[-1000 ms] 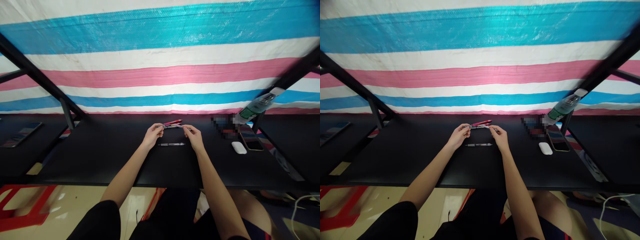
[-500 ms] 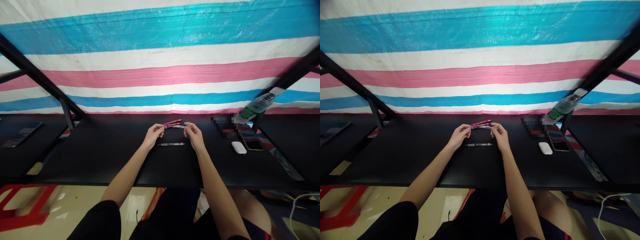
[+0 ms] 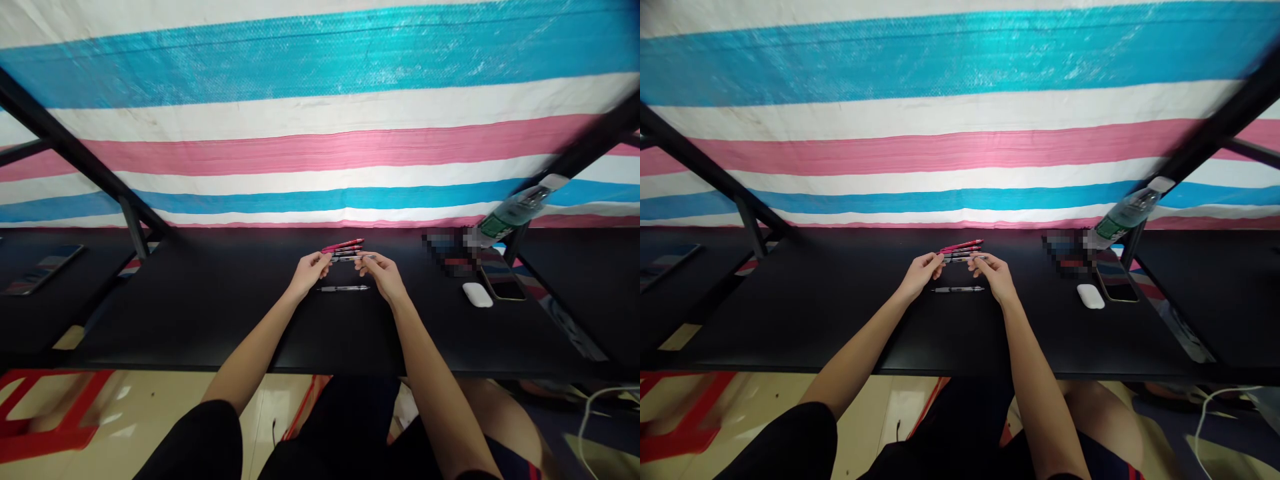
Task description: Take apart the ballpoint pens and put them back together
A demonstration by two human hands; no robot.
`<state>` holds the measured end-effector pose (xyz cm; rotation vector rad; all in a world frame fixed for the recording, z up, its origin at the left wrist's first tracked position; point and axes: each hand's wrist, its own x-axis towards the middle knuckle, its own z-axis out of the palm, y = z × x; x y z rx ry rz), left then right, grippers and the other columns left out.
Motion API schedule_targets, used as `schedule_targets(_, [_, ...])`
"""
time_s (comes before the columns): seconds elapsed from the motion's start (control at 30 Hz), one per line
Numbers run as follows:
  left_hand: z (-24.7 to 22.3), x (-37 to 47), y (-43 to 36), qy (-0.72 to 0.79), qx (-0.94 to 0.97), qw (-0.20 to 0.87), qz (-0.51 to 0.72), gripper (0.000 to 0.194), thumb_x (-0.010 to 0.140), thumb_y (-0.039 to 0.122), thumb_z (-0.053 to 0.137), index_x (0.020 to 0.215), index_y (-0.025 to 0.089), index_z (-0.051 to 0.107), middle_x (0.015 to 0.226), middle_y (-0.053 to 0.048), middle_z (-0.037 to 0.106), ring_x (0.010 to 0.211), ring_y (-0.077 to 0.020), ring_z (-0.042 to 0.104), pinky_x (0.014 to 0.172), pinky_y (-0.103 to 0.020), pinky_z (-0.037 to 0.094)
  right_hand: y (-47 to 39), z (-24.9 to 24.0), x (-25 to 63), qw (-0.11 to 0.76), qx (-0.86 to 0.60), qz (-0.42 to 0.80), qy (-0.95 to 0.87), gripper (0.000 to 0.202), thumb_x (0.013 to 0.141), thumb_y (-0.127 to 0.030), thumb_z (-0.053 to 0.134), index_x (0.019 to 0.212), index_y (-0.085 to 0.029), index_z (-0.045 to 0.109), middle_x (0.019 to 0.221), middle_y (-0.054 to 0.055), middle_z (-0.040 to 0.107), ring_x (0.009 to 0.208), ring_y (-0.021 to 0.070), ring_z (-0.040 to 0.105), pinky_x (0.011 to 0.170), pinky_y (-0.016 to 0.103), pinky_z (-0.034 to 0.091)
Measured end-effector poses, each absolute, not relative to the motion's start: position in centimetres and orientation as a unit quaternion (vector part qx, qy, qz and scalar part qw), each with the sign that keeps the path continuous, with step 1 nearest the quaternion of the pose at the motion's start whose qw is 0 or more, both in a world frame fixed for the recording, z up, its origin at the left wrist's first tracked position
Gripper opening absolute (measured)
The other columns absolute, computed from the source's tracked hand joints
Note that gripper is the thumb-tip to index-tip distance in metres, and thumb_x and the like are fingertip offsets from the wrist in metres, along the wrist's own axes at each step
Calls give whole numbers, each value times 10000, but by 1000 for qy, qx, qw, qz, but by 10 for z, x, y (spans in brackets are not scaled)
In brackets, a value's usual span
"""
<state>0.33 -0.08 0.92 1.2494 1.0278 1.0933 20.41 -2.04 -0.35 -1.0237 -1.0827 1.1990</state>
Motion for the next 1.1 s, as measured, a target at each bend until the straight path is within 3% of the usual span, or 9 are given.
schedule_targets(0.17, [13,4,-4,395,535,583,467,306,717,411,781,797,152,639,592,21,553,516,-81,475,540,-238,379,-18,-10,206,587,-453,493,-455,361,729,-537,736,758,-178,715,717,53,698,589,141,593,554,294,494])
schedule_targets(0.33, [14,5,-4,385,515,598,479,376,701,398,800,939,154,640,680,3,596,565,-95,532,540,-238,412,-18,-8,206,609,-446,505,-418,370,697,-540,763,773,-183,707,690,46,697,586,148,612,533,285,502])
schedule_targets(0.6, [5,3,0,456,514,582,435,523,815,609,619,605,130,623,495,-24,516,425,-90,454,423,-246,307,-18,-6,206,612,-438,516,-408,393,689,-528,775,860,-182,705,763,65,731,668,184,675,585,313,549])
schedule_targets(0.73, [6,3,0,417,527,579,461,362,770,493,726,778,137,665,594,-14,573,487,-88,489,469,-236,357,-17,-7,207,616,-429,524,-401,377,691,-513,779,864,-185,708,776,64,734,675,179,677,581,300,543])
schedule_targets(0.83, [9,5,-1,405,504,592,481,387,729,440,781,952,158,640,667,-8,600,534,-99,528,486,-231,389,-17,-7,208,617,-430,522,-403,380,708,-523,760,883,-190,705,783,62,733,682,180,679,579,299,542])
schedule_targets(1.03, [8,4,-1,444,506,596,439,484,812,594,634,663,133,610,542,-15,509,461,-97,475,435,-247,329,-19,-5,207,610,-429,519,-419,371,716,-514,756,902,-197,704,808,60,731,702,184,680,589,306,543])
schedule_targets(1.1, [8,4,-1,435,519,588,442,442,809,564,653,691,140,621,529,-4,505,453,-94,461,452,-251,333,-19,-4,206,611,-423,525,-415,365,707,-503,769,897,-198,708,808,59,729,701,181,679,586,301,539])
